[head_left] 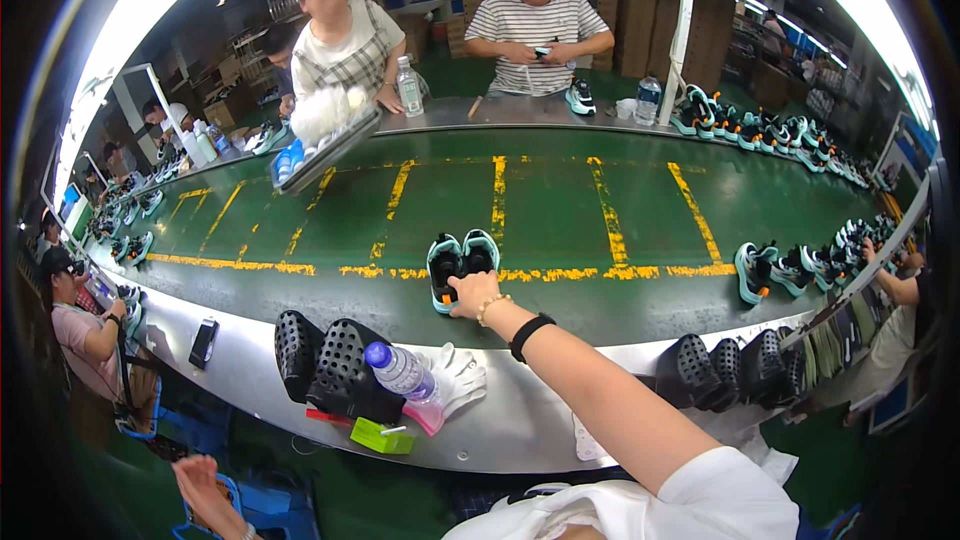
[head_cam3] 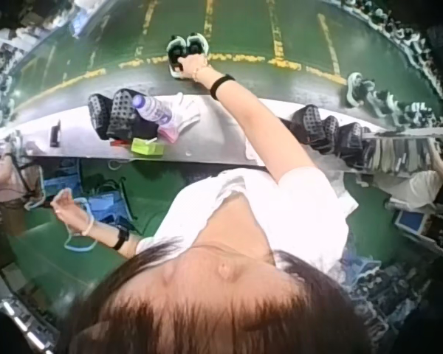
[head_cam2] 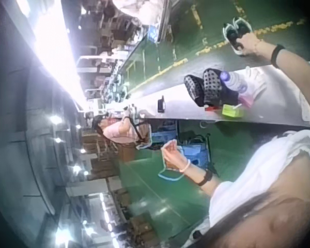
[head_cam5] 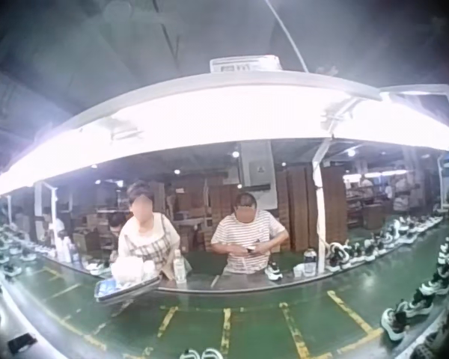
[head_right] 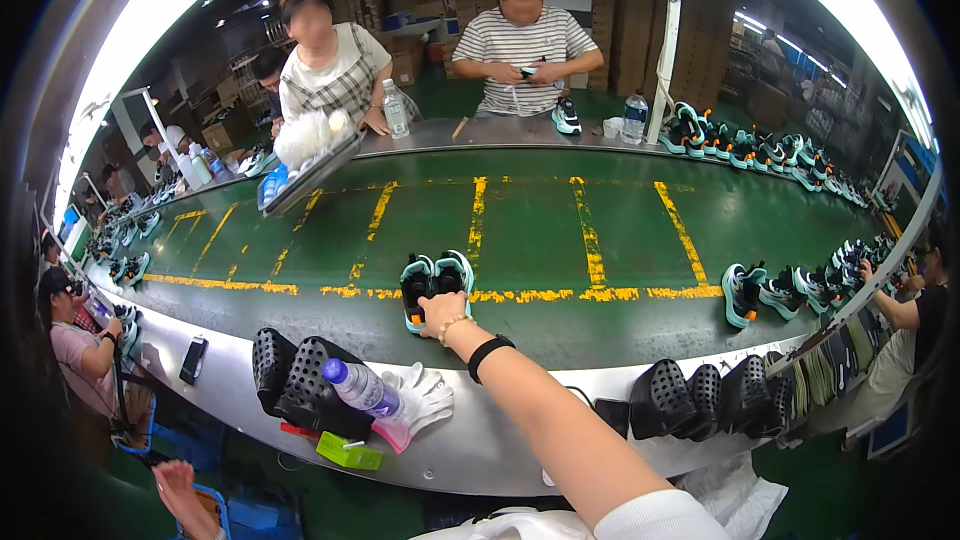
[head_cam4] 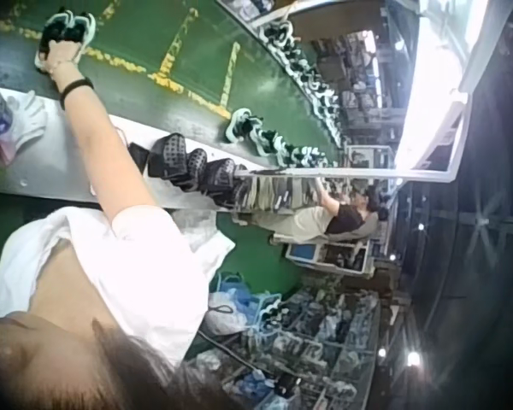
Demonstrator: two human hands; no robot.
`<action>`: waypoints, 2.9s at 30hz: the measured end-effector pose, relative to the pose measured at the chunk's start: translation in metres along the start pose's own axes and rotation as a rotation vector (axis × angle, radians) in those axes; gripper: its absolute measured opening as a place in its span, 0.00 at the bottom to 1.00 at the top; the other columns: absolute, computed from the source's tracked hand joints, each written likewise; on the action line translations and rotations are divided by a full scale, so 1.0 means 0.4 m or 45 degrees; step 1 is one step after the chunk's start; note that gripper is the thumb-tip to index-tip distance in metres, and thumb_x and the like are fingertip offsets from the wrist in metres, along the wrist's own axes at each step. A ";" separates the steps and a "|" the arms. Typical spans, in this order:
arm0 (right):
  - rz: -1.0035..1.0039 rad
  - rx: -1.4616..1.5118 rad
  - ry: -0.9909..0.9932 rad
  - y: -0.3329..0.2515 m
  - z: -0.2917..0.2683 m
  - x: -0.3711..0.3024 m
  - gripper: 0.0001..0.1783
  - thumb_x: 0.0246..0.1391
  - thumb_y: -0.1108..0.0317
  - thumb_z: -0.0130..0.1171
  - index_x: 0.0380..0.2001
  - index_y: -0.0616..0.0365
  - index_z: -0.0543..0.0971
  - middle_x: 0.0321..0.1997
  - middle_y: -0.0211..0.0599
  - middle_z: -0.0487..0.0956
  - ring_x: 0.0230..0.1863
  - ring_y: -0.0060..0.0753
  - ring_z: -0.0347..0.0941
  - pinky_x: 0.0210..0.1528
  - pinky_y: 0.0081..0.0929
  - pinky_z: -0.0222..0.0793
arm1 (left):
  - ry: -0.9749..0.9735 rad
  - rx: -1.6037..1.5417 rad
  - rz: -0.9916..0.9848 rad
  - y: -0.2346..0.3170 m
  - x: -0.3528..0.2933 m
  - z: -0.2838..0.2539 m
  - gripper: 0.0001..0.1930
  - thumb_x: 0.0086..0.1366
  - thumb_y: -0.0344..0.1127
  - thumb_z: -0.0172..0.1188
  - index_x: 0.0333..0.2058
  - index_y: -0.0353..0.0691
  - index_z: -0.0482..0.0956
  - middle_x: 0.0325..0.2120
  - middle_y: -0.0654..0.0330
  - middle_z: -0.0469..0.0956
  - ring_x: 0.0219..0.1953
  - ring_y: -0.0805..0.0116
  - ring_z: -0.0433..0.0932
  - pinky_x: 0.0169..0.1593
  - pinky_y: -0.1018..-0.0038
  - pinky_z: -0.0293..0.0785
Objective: Assemble and inspect shoe components on a production line.
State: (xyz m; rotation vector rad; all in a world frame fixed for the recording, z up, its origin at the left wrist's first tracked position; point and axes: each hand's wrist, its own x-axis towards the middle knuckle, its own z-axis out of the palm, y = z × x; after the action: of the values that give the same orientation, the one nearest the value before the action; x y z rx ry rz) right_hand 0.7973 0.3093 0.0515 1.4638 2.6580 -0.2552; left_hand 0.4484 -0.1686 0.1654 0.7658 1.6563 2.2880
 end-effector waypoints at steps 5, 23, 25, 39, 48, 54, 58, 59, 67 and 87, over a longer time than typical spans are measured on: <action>-0.039 0.062 0.009 0.059 -0.027 0.008 0.29 0.32 0.42 0.67 0.39 0.43 0.80 0.39 0.34 0.81 0.43 0.38 0.77 0.44 0.40 0.69 | 0.405 -0.043 -0.008 -0.032 -0.104 0.018 0.15 0.68 0.42 0.47 0.31 0.36 0.74 0.26 0.58 0.76 0.30 0.63 0.75 0.37 0.68 0.73; 0.214 0.709 -0.120 0.544 -0.311 -0.319 0.55 0.31 0.32 0.63 0.53 0.68 0.69 0.53 0.51 0.73 0.52 0.45 0.71 0.53 0.32 0.67 | -0.037 -0.214 0.258 0.014 -0.151 0.383 0.24 0.71 0.51 0.38 0.29 0.35 0.72 0.23 0.55 0.74 0.27 0.63 0.75 0.35 0.70 0.76; 0.292 0.652 -0.089 0.595 -0.333 -0.361 0.53 0.31 0.32 0.64 0.51 0.69 0.72 0.51 0.50 0.75 0.51 0.45 0.72 0.52 0.31 0.67 | -0.061 -0.184 0.295 0.055 -0.197 0.421 0.26 0.71 0.51 0.38 0.31 0.33 0.73 0.25 0.51 0.76 0.29 0.60 0.76 0.38 0.68 0.76; 0.785 1.084 0.200 0.822 -0.376 -0.440 0.40 0.41 0.40 0.64 0.49 0.61 0.71 0.37 0.42 0.77 0.35 0.37 0.76 0.31 0.37 0.74 | -0.602 0.036 0.130 0.024 -0.374 0.656 0.22 0.71 0.44 0.40 0.29 0.30 0.73 0.28 0.53 0.76 0.31 0.66 0.74 0.39 0.71 0.71; 1.012 0.888 0.616 0.982 -0.394 -0.356 0.44 0.36 0.33 0.61 0.41 0.68 0.78 0.44 0.49 0.79 0.45 0.44 0.77 0.47 0.32 0.71 | -1.672 0.292 -0.602 -0.105 -0.573 0.808 0.15 0.70 0.35 0.45 0.38 0.30 0.77 0.33 0.57 0.79 0.37 0.70 0.75 0.44 0.75 0.70; 1.124 1.238 0.830 1.097 -0.342 -0.340 0.42 0.38 0.38 0.62 0.43 0.70 0.77 0.46 0.52 0.77 0.47 0.45 0.75 0.46 0.35 0.71 | -1.728 0.355 -0.731 -0.192 -0.630 0.830 0.16 0.70 0.38 0.46 0.39 0.30 0.77 0.32 0.57 0.80 0.37 0.70 0.75 0.43 0.75 0.69; 1.293 1.333 0.837 1.134 -0.310 -0.357 0.39 0.39 0.39 0.63 0.44 0.65 0.77 0.43 0.41 0.79 0.45 0.37 0.75 0.43 0.30 0.71 | -1.750 0.463 -0.719 -0.211 -0.637 0.866 0.16 0.69 0.38 0.47 0.40 0.31 0.77 0.32 0.58 0.80 0.37 0.71 0.75 0.43 0.75 0.69; 1.224 1.103 0.915 1.287 -0.289 -0.439 0.39 0.39 0.38 0.63 0.43 0.64 0.77 0.44 0.41 0.79 0.45 0.37 0.75 0.43 0.29 0.71 | -1.862 0.390 -0.709 -0.228 -0.660 0.909 0.16 0.69 0.38 0.47 0.40 0.31 0.77 0.32 0.58 0.80 0.37 0.71 0.75 0.43 0.75 0.69; 1.012 0.377 -0.010 1.215 -0.181 -0.466 0.39 0.35 0.43 0.67 0.49 0.54 0.76 0.53 0.39 0.76 0.54 0.42 0.72 0.56 0.42 0.67 | -1.836 0.519 -0.582 -0.241 -0.657 0.920 0.15 0.68 0.36 0.49 0.39 0.28 0.77 0.32 0.55 0.80 0.36 0.70 0.75 0.43 0.74 0.69; 1.103 0.599 -0.402 1.059 -0.446 -0.489 0.34 0.50 0.42 0.55 0.56 0.49 0.69 0.49 0.33 0.78 0.45 0.40 0.76 0.41 0.43 0.72 | -2.038 0.233 -0.229 -0.267 -0.762 1.066 0.18 0.66 0.38 0.53 0.50 0.34 0.71 0.44 0.53 0.75 0.46 0.63 0.74 0.51 0.70 0.69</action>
State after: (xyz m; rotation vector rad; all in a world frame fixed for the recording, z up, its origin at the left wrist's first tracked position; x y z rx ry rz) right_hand 1.2591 0.4037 0.2164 2.2946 1.5749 -0.9502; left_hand 0.9153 0.0771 0.0780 1.6773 0.9492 0.7070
